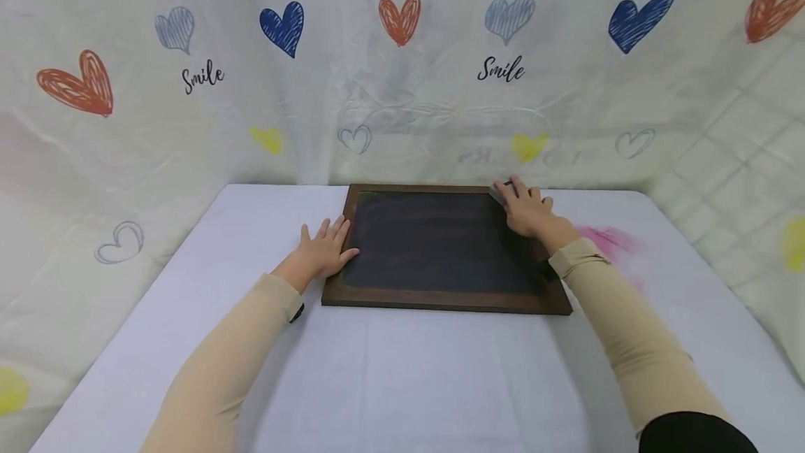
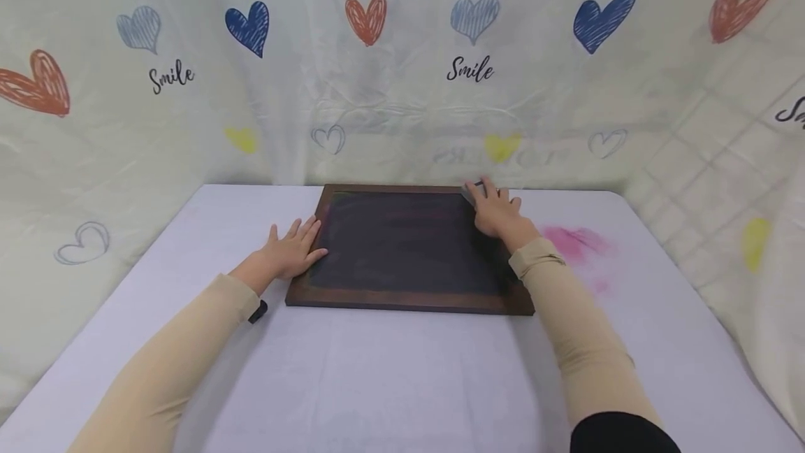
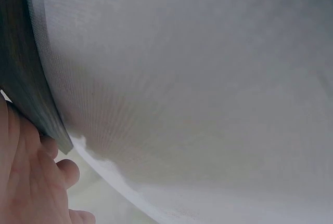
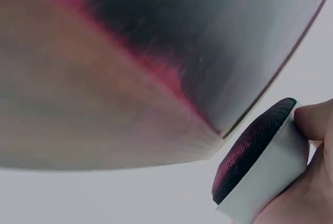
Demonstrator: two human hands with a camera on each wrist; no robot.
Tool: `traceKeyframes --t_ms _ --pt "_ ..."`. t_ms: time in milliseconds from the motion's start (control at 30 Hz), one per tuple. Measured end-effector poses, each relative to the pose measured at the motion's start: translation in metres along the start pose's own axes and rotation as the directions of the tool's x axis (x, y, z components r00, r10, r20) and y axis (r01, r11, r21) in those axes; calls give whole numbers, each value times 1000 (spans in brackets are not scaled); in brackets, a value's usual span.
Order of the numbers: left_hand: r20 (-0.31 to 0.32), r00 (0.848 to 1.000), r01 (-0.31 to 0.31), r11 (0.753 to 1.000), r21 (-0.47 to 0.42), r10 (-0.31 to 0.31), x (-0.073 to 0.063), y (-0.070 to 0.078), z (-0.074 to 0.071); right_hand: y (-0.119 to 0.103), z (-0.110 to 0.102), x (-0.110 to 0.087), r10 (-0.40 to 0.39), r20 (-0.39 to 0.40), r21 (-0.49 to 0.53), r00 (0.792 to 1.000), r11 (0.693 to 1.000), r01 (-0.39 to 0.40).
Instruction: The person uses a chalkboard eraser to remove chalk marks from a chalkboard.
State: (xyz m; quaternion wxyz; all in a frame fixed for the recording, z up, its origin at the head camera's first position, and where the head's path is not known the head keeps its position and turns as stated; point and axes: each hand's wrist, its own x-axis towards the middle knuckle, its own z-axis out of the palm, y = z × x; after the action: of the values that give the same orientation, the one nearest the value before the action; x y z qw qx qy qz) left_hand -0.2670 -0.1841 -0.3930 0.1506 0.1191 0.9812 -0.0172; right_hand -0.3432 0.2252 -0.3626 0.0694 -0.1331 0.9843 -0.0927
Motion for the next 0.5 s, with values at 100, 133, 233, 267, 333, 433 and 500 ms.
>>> traceKeyframes --t_ms 100,133,233,267,333,433,500 --pt "-7 1000 -4 1000 1 4 -2 0 0 3 -3 -8 -3 -9 8 1000 1000 3" --pt "-6 1000 -5 1000 3 5 -3 0 0 4 -4 -10 -4 -12 10 1000 1000 4" --pt "-3 1000 -2 1000 -3 2 -3 -1 0 8 -6 -17 -10 -19 12 1000 1000 10" --pt "-3 1000 -1 1000 -5 1 -4 -1 0 9 -6 -20 -11 -24 13 1000 1000 12" --pt "-2 1000 0 1000 -3 0 -4 -1 0 13 -7 -24 -9 -36 17 999 1000 9" --pt "-3 1000 -4 1000 -7 4 -4 0 0 19 -7 -33 5 -62 25 998 1000 -4" --pt "-7 1000 -12 1000 -11 12 -4 0 -1 25 -7 -38 16 -77 32 997 999 -14"
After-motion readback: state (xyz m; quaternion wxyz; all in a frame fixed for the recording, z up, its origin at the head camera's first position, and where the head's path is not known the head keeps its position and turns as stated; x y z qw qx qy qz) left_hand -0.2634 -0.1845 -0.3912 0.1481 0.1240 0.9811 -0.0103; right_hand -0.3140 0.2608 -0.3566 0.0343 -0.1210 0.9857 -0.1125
